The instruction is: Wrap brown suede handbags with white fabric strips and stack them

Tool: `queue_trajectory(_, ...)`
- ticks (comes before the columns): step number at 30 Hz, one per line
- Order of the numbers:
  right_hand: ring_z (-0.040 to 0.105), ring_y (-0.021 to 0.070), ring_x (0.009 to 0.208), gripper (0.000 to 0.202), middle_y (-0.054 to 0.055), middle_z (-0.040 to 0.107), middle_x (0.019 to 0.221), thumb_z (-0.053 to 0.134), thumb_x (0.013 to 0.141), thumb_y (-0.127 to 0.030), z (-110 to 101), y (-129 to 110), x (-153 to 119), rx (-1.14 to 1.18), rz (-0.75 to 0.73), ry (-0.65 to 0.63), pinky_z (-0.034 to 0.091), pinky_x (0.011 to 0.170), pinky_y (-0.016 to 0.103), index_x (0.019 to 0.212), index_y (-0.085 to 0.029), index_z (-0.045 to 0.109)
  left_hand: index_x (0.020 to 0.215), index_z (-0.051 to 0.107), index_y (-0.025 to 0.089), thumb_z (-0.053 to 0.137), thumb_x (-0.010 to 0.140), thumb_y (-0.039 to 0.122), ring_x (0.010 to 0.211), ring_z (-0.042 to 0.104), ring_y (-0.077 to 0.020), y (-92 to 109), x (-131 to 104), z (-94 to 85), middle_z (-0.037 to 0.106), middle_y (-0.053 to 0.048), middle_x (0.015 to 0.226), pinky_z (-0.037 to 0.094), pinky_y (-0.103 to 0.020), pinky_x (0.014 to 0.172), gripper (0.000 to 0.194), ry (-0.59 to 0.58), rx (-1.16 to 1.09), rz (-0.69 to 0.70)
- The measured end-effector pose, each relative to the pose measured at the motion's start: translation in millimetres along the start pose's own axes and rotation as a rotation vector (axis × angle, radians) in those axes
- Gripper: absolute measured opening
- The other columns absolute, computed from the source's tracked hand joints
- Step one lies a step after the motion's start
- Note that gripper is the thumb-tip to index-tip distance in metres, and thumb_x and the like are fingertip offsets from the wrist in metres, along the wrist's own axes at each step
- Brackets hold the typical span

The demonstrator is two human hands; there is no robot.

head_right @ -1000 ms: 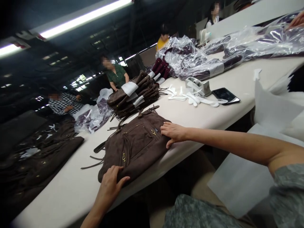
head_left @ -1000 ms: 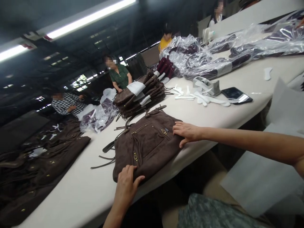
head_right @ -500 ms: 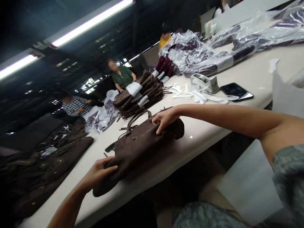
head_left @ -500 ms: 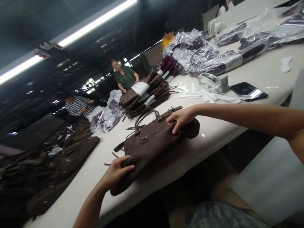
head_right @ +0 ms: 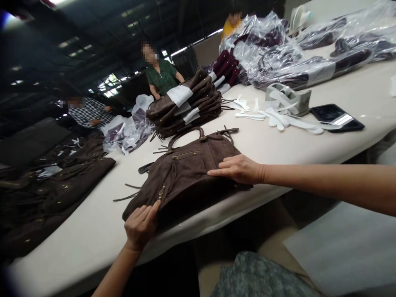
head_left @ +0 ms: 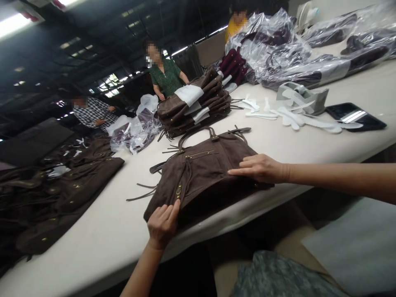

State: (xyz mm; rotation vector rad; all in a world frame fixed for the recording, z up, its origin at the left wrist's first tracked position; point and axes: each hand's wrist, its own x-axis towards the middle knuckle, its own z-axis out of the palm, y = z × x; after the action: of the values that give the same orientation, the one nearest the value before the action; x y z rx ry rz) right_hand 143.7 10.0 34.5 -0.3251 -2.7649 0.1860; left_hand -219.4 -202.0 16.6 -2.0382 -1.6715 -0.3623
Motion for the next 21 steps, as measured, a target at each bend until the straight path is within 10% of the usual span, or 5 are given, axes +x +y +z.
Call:
queue_trajectory(8,0.053,0.0219,0.102,0.029,0.012,0.061,0.106,0.040,0.093,-0.014,0,-2,-33,-0.136,0.085,0.178,0.043,0.092,0.037,0.105,-0.020,0.066,0.112,0.063,0.018,0.040,0.095,0.007,0.056,0.051,-0.0141,2,4,-9.5,0.057,0.001,0.062,0.037,-0.030,0.059,0.031,0.027,0.106,0.299)
queue_trajectory(14,0.048,0.0164,0.073,0.029,0.005,0.055,0.082,0.034,0.091,-0.003,-37,3,-23,-0.249,-0.137,0.042,0.040,0.061,0.027,0.083,-0.019,0.057,0.129,0.051,0.011,0.036,0.096,0.007,0.058,0.050,-0.0117,-15,19,-33.9,0.055,0.001,0.068,0.041,-0.027,0.058,0.037,-0.019,0.062,0.462)
queue_trajectory(21,0.051,0.0175,0.077,0.043,0.007,0.056,0.084,0.033,0.086,0.001,26,18,-36,-0.309,-0.055,0.256,0.045,0.059,0.025,0.110,-0.018,0.064,0.147,0.034,0.024,0.024,0.098,0.007,0.055,0.047,-0.0096,-8,3,3.0,0.043,0.004,0.065,0.040,-0.022,0.053,0.053,-0.077,0.079,0.300)
